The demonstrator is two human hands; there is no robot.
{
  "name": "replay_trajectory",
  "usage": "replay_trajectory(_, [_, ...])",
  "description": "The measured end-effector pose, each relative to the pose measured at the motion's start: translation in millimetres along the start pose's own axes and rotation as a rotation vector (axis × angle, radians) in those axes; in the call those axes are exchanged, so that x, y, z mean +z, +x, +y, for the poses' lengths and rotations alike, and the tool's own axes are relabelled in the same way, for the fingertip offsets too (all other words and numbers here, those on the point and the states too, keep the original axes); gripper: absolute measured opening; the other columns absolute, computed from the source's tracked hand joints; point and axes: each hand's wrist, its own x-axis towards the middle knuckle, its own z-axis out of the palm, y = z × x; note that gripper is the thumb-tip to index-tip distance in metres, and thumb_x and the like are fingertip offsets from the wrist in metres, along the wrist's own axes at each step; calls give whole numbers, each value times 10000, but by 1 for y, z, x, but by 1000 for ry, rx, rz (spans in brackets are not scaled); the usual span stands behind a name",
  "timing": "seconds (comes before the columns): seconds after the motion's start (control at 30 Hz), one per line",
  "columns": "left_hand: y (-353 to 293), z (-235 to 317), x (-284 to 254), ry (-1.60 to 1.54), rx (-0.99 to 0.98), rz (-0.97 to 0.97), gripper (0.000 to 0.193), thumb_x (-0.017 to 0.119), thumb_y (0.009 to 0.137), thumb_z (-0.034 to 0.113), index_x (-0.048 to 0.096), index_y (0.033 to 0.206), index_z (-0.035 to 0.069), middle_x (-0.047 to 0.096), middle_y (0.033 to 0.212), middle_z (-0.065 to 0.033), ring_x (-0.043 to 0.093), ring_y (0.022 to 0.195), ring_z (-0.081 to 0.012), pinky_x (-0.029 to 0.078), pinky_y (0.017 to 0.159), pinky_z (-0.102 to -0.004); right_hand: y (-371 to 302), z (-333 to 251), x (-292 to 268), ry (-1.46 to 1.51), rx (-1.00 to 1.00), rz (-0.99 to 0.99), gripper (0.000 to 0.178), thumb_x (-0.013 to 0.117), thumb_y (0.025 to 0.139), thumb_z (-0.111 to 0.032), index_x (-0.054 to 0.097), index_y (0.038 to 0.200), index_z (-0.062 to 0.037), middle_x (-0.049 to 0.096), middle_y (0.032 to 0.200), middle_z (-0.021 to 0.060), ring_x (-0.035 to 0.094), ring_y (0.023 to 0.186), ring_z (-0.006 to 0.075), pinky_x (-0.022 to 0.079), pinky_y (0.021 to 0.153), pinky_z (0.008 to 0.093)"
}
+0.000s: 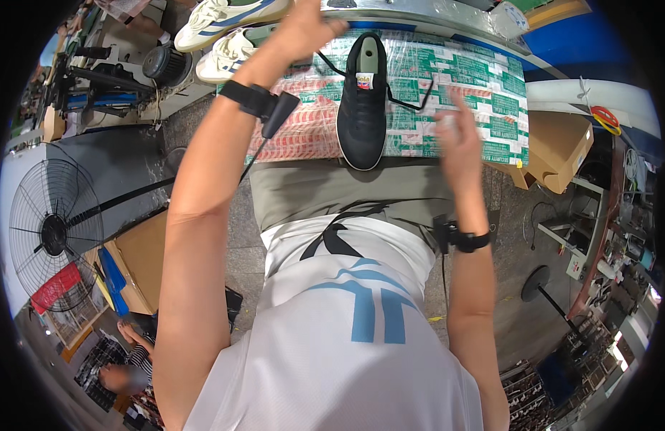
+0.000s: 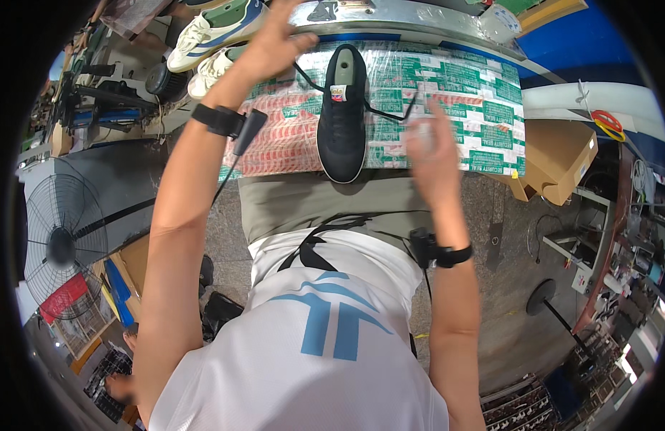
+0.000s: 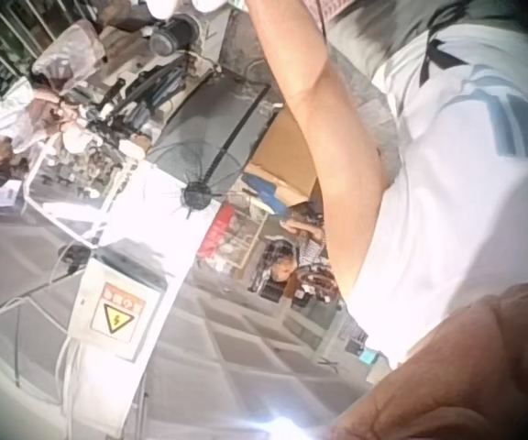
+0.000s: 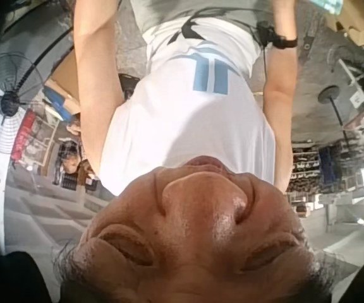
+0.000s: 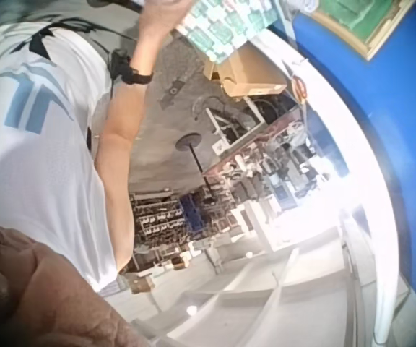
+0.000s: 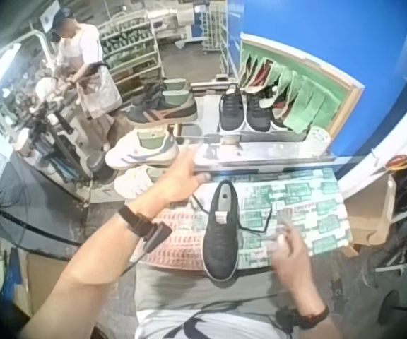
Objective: Inspecting, wiping, and organizing various shoes on an industrial assembly line.
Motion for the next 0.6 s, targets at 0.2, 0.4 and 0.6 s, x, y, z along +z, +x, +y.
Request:
replay_trajectory(0.2, [-20, -8, 56, -16, -240, -421, 887, 867, 966, 409, 459, 1685, 88, 639, 1539, -242, 552, 1505, -334, 488, 1186, -415, -1, -32, 78, -257, -477, -207, 871, 897, 771, -294, 565, 1502, 44, 690, 1026, 156, 701, 921, 335, 564, 831, 447])
replay_trajectory(0.4, [-30, -24, 56, -83, -346, -342, 937, 906, 936, 442, 434, 1707, 196, 570, 1602, -245, 694, 1187, -303, 571, 1045, -445, 0, -33, 86, -466, -556, -158, 858, 897, 742, -325, 588, 1425, 95, 623, 913, 143, 640, 807, 342, 528, 741, 465])
replay_trajectory(0.6, [-24, -32, 60, -45, -362, -355, 982, 934, 902, 450, 432, 1697, 167, 630, 1527, -240, 707, 1084, -270, 630, 835, -392, 6, -46, 78, -108, -157, -290, 743, 855, 833, -362, 672, 1387, 98, 753, 1100, 229, 738, 1047, 412, 587, 951, 476])
